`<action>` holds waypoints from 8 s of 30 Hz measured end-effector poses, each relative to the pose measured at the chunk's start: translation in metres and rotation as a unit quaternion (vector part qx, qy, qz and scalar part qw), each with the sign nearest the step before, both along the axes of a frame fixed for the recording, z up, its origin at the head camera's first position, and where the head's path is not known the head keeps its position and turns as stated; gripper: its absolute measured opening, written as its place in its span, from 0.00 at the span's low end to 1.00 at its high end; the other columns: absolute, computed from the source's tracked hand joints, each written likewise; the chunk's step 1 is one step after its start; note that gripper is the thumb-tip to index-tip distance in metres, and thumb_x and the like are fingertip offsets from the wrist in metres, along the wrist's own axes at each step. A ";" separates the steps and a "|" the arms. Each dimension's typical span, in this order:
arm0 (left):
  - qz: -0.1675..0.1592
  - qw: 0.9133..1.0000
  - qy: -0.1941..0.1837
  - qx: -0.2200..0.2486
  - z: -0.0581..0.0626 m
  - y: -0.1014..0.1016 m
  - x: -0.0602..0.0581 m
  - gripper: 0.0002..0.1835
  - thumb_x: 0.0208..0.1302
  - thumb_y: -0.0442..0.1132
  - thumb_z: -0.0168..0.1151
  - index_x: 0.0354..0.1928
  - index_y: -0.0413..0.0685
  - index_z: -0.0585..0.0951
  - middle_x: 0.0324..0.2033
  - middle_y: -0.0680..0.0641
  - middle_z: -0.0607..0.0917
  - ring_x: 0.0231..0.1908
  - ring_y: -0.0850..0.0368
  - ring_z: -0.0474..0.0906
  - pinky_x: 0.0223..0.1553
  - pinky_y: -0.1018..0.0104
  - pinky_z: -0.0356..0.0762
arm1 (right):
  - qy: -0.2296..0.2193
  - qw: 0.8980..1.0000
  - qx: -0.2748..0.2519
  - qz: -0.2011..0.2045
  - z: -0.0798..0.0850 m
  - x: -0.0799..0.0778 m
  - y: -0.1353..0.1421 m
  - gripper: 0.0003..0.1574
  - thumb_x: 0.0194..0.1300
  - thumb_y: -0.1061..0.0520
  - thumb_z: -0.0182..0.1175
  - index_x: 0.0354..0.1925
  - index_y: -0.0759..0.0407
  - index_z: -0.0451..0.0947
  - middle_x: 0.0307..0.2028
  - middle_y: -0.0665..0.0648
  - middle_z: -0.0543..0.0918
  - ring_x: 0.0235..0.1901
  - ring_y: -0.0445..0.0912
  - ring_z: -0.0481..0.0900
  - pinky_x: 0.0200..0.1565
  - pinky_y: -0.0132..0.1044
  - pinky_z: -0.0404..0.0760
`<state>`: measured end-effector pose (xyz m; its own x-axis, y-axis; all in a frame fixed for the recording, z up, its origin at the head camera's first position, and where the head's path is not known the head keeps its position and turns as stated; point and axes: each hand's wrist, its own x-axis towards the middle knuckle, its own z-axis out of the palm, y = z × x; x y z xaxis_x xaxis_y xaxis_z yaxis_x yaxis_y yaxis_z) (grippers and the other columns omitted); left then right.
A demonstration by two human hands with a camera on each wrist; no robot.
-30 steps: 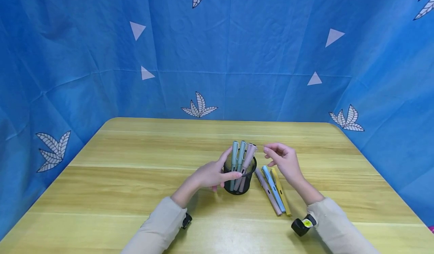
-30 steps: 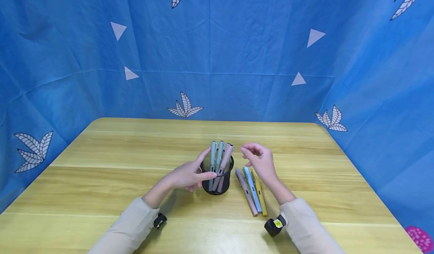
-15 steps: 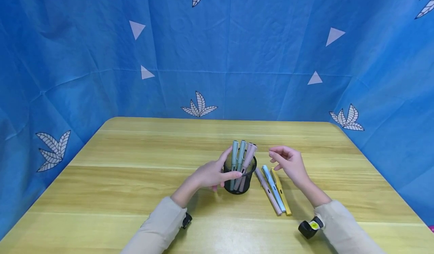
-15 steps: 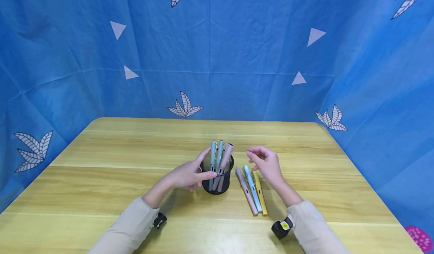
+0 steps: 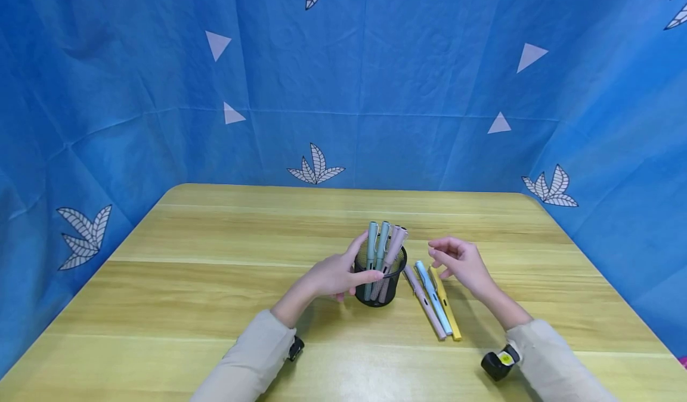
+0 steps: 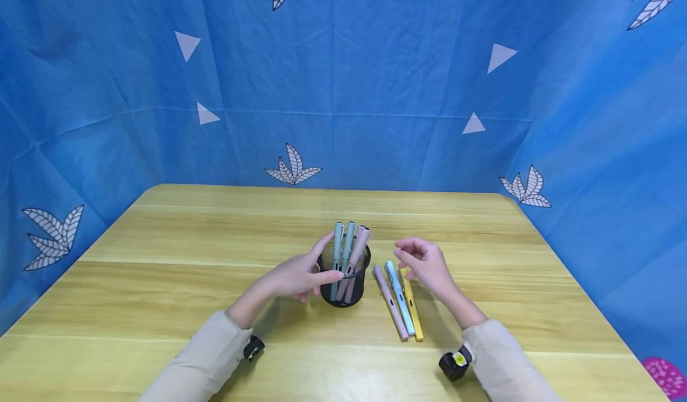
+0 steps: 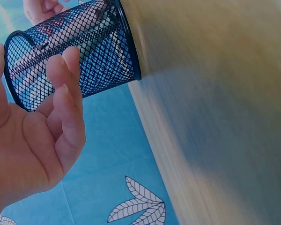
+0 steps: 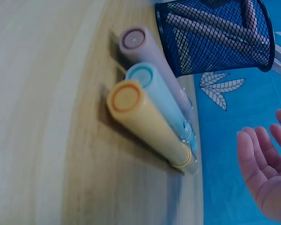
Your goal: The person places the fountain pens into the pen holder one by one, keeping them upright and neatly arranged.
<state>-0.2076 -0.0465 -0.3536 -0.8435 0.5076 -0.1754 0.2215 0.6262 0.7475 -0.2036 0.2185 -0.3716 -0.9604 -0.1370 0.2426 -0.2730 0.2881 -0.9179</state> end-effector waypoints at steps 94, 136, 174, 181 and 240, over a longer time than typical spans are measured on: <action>0.008 1.000 -0.006 0.004 0.001 0.000 0.002 0.47 0.51 0.67 0.54 0.65 0.80 0.35 0.19 0.43 0.78 0.11 0.51 0.71 0.16 0.58 0.74 | -0.310 0.936 0.100 0.130 -0.010 -0.008 0.029 0.50 0.52 0.67 0.63 0.66 0.67 0.45 0.24 0.66 0.74 0.13 0.45 0.76 0.19 0.39 0.78; 0.008 1.000 -0.008 0.010 0.001 0.000 0.002 0.47 0.52 0.66 0.55 0.66 0.78 0.36 0.20 0.42 0.78 0.11 0.51 0.71 0.17 0.56 0.75 | -0.276 0.953 0.036 0.117 -0.006 -0.005 0.033 0.50 0.52 0.69 0.59 0.66 0.66 0.42 0.29 0.61 0.72 0.15 0.46 0.76 0.21 0.42 0.79; 0.008 1.000 -0.011 0.012 -0.002 -0.001 0.001 0.48 0.51 0.67 0.55 0.67 0.77 0.36 0.19 0.41 0.78 0.11 0.47 0.72 0.16 0.57 0.74 | -0.215 0.965 -0.106 0.111 0.011 -0.004 0.020 0.49 0.53 0.73 0.51 0.66 0.65 0.36 0.32 0.60 0.72 0.22 0.51 0.79 0.29 0.45 0.80; 0.007 1.000 -0.006 0.009 -0.002 -0.001 0.001 0.47 0.51 0.67 0.54 0.66 0.79 0.36 0.19 0.41 0.79 0.11 0.46 0.73 0.16 0.57 0.74 | -0.198 0.967 -0.117 0.110 0.014 -0.006 0.017 0.48 0.55 0.73 0.50 0.65 0.64 0.34 0.32 0.59 0.71 0.22 0.49 0.79 0.29 0.45 0.80; 0.008 1.000 -0.004 0.001 -0.001 0.000 0.000 0.48 0.51 0.68 0.53 0.67 0.77 0.37 0.21 0.40 0.79 0.11 0.46 0.73 0.16 0.57 0.74 | -0.056 0.955 -0.281 0.072 0.046 -0.005 -0.029 0.33 0.63 0.73 0.43 0.60 0.51 0.46 0.31 0.54 0.79 0.24 0.45 0.79 0.27 0.41 0.80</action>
